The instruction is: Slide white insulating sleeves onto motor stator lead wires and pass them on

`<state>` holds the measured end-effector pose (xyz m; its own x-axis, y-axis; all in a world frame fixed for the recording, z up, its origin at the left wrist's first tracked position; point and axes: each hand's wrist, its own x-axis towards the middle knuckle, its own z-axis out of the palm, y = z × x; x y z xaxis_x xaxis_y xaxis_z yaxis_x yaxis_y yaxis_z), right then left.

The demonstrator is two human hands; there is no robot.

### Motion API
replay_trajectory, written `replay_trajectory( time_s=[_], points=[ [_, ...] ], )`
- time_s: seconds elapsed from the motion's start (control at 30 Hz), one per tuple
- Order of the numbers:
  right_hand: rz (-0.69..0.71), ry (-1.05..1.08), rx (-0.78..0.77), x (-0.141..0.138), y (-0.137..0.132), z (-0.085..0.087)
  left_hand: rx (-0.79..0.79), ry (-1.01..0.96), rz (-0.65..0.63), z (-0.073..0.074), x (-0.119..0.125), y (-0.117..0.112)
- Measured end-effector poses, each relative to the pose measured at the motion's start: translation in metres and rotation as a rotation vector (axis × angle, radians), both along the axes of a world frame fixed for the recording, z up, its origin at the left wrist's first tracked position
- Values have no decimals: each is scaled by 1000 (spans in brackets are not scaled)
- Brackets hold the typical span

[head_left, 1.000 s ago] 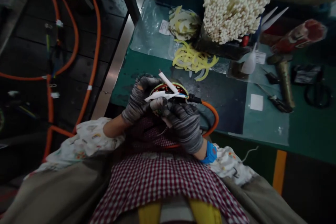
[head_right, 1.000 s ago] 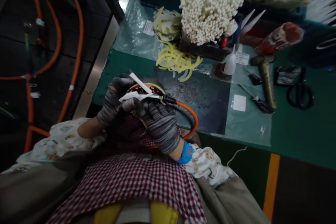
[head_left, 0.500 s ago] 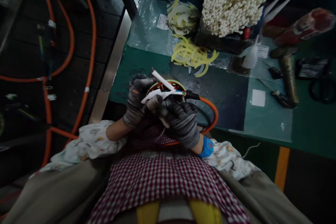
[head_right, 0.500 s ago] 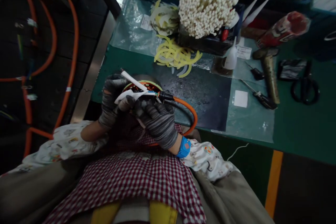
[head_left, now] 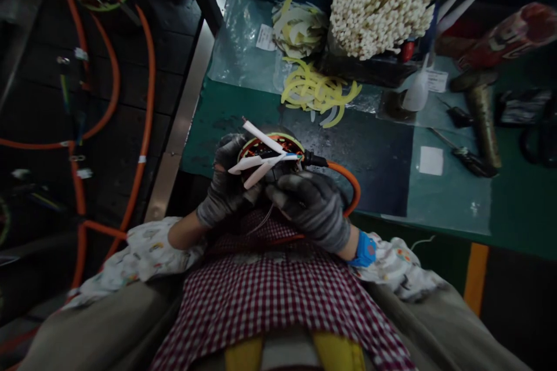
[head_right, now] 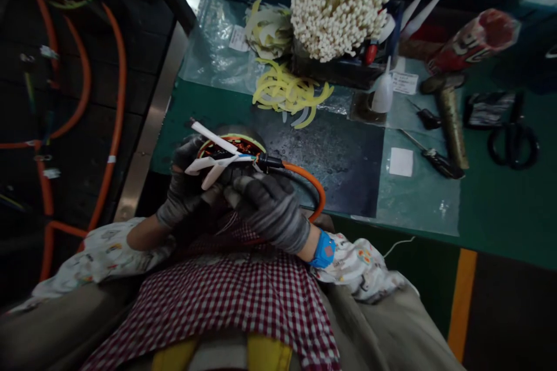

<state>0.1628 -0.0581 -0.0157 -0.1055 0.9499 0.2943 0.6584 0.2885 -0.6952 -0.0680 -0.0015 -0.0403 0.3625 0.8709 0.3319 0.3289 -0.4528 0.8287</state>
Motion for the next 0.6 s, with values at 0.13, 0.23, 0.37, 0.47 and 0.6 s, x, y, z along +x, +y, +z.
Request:
replay_trajectory(
  time_s=[0.13, 0.23, 0.37, 0.47, 0.6],
  points=[
    [-77, -32, -26, 22, 13, 8, 119, 54, 19, -2, 15, 1],
    [-103, 33, -58, 30, 23, 1, 255, 99, 11, -8, 26, 0],
    [-94, 21, -61, 40, 24, -9, 266, 143, -26, -14, 32, -2],
    [-32, 27, -45, 49, 21, -14, 261, 128, -39, -16, 31, -1],
    [-88, 15, 29, 48, 16, -20, 196, 138, -37, -13, 28, 1]
  ],
)
